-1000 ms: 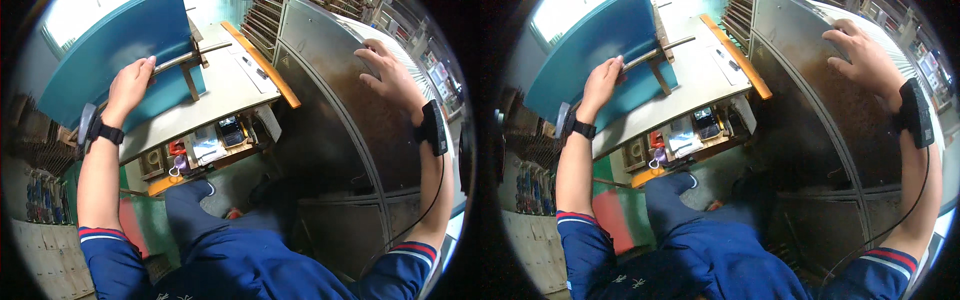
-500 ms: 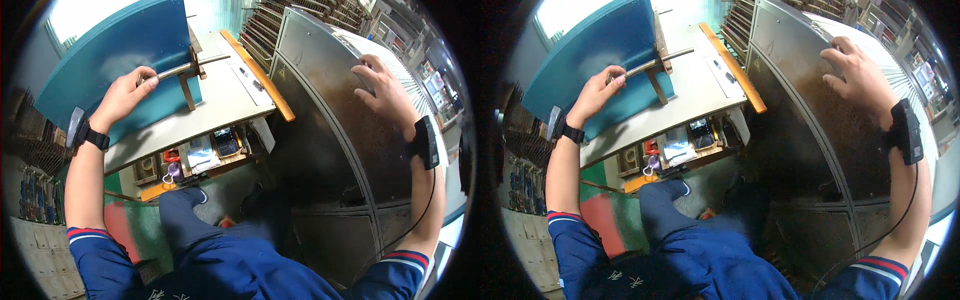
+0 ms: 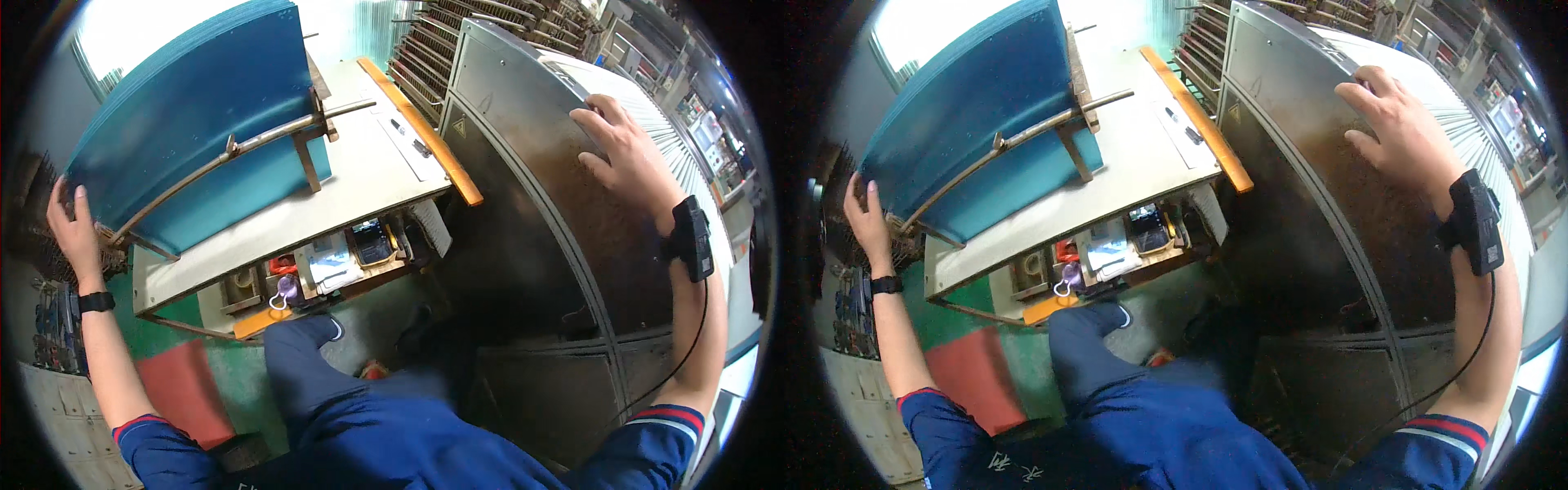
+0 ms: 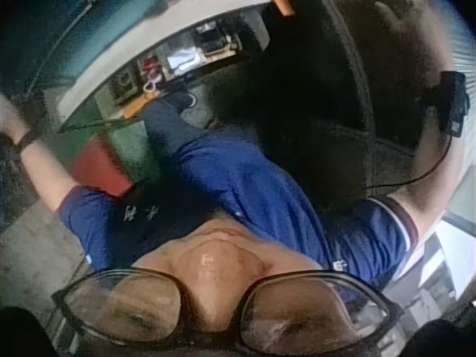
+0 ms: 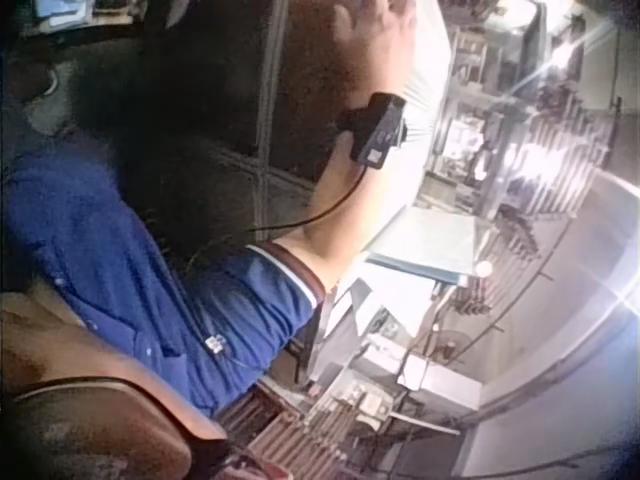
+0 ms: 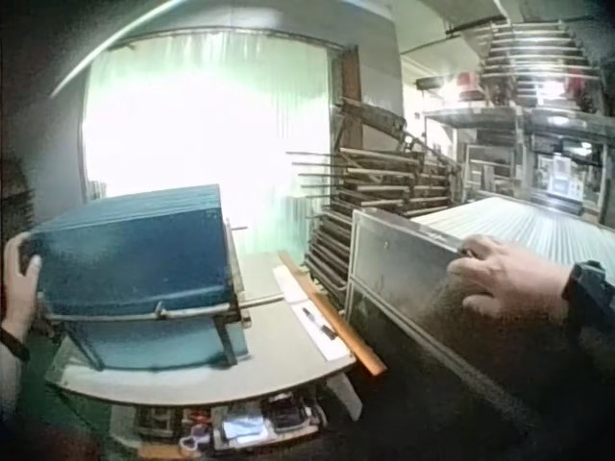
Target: Placing industrial sheets into metal storage racks on a cart.
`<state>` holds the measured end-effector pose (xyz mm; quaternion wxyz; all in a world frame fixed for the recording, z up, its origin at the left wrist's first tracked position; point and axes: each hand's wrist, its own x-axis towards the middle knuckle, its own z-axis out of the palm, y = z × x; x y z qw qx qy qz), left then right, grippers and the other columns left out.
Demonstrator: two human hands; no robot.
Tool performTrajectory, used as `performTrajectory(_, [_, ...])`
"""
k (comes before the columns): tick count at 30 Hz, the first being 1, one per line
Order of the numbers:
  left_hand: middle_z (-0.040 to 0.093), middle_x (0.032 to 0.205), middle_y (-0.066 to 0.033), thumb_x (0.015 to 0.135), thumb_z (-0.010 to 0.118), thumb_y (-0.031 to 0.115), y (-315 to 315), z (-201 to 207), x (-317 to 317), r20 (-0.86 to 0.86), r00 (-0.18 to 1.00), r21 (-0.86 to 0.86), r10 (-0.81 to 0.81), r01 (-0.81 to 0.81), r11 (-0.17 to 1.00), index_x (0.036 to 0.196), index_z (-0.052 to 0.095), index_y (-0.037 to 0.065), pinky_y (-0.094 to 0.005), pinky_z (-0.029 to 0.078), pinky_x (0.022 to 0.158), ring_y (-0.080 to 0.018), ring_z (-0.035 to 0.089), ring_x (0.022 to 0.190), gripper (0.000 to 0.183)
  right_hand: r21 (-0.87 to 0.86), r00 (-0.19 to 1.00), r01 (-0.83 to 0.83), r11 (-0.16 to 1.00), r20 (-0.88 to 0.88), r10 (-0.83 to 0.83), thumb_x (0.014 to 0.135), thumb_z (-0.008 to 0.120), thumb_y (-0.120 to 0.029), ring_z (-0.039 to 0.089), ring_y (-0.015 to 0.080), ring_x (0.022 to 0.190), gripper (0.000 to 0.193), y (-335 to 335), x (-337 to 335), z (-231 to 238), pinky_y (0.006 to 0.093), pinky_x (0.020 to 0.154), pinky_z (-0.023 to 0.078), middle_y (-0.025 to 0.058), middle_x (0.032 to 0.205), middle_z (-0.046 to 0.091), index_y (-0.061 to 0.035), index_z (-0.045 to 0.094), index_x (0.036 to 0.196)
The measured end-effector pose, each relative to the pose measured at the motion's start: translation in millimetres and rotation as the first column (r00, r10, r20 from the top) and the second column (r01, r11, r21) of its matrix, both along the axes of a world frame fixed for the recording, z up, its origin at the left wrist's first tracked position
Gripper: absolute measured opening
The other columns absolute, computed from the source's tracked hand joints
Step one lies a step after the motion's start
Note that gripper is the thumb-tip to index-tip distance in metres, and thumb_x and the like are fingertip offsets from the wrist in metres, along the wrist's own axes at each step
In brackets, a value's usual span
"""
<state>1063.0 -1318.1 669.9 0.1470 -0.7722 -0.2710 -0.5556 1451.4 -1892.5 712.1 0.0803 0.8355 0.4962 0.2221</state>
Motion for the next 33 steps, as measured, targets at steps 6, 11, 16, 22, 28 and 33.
performTrajectory(6, [0.049, 0.135, -0.0154, 0.096, 0.052, 0.044, 60, -27, -29, 0.207, 0.959, -0.499, -0.195, 0.275, 0.822, 0.133, 0.046, -0.002, -0.0348, 0.033, 0.105, -0.0256, 0.046, 0.124, 0.059, -0.014, 1.0, -0.022, 1.0, 0.006, 0.022, 0.076, 0.066, -0.013, 0.049, 0.0378, 0.117, 0.053, 1, 1, 2, 0.0427, 0.1, 0.041, 0.0184, 0.127, 0.049, -0.0061, 0.05, 0.126])
performTrajectory(11, [0.058, 0.119, -0.0101, 0.095, 0.051, 0.052, 21, -22, -14, 0.009, 0.984, -0.701, -0.175, 0.132, 0.701, 0.122, 0.055, 0.0, -0.0309, 0.035, 0.1, -0.02, 0.051, 0.112, 0.059, 0.012, 0.999, 0.008, 1.0, -0.047, -0.007, 0.075, 0.067, -0.01, 0.048, 0.0382, 0.118, 0.055, 3, -3, 0, 0.0425, 0.101, 0.041, 0.0178, 0.128, 0.048, -0.0062, 0.049, 0.127])
performTrajectory(16, [0.058, 0.101, -0.0074, 0.095, 0.055, 0.046, 26, -25, -19, -0.023, 0.976, -0.713, -0.218, 0.137, 0.688, 0.111, 0.057, 0.001, -0.0285, 0.038, 0.091, -0.0161, 0.052, 0.096, 0.048, -0.016, 0.997, 0.034, 0.999, -0.063, -0.035, 0.073, 0.065, -0.006, 0.046, 0.0383, 0.122, 0.06, 5, 0, 0, 0.0417, 0.104, 0.039, 0.0184, 0.131, 0.045, -0.0061, 0.048, 0.13])
performTrajectory(22, [0.058, 0.106, -0.0101, 0.091, 0.06, 0.046, 19, -26, -12, -0.146, 0.957, -0.659, -0.252, 0.096, 0.746, 0.115, 0.053, -0.001, -0.0296, 0.038, 0.093, -0.0184, 0.052, 0.1, 0.053, 0.007, 0.999, 0.015, 1.0, -0.038, -0.015, 0.076, 0.064, -0.007, 0.047, 0.0375, 0.122, 0.059, 1, 9, -3, 0.0409, 0.104, 0.039, 0.0177, 0.131, 0.047, -0.007, 0.046, 0.132])
performTrajectory(28, [0.057, 0.101, -0.0091, 0.089, 0.063, 0.048, 35, -27, -19, -0.173, 0.951, -0.685, -0.258, 0.072, 0.725, 0.111, 0.053, -0.001, -0.0308, 0.042, 0.087, -0.0185, 0.052, 0.094, 0.054, 0.049, 0.999, 0.018, 0.999, -0.032, -0.017, 0.078, 0.063, -0.007, 0.047, 0.039, 0.121, 0.058, 1, 6, -4, 0.0414, 0.104, 0.039, 0.0185, 0.131, 0.048, -0.007, 0.045, 0.133])
performTrajectory(33, [0.057, 0.102, -0.0089, 0.088, 0.063, 0.047, 39, -28, -18, -0.179, 0.95, -0.71, -0.255, 0.055, 0.702, 0.112, 0.052, 0.0, -0.0304, 0.042, 0.085, -0.0175, 0.052, 0.093, 0.054, 0.059, 0.999, 0.025, 0.998, -0.042, -0.022, 0.079, 0.063, -0.008, 0.047, 0.0394, 0.121, 0.057, 2, 5, -4, 0.0418, 0.103, 0.039, 0.0193, 0.13, 0.049, -0.0064, 0.045, 0.133])
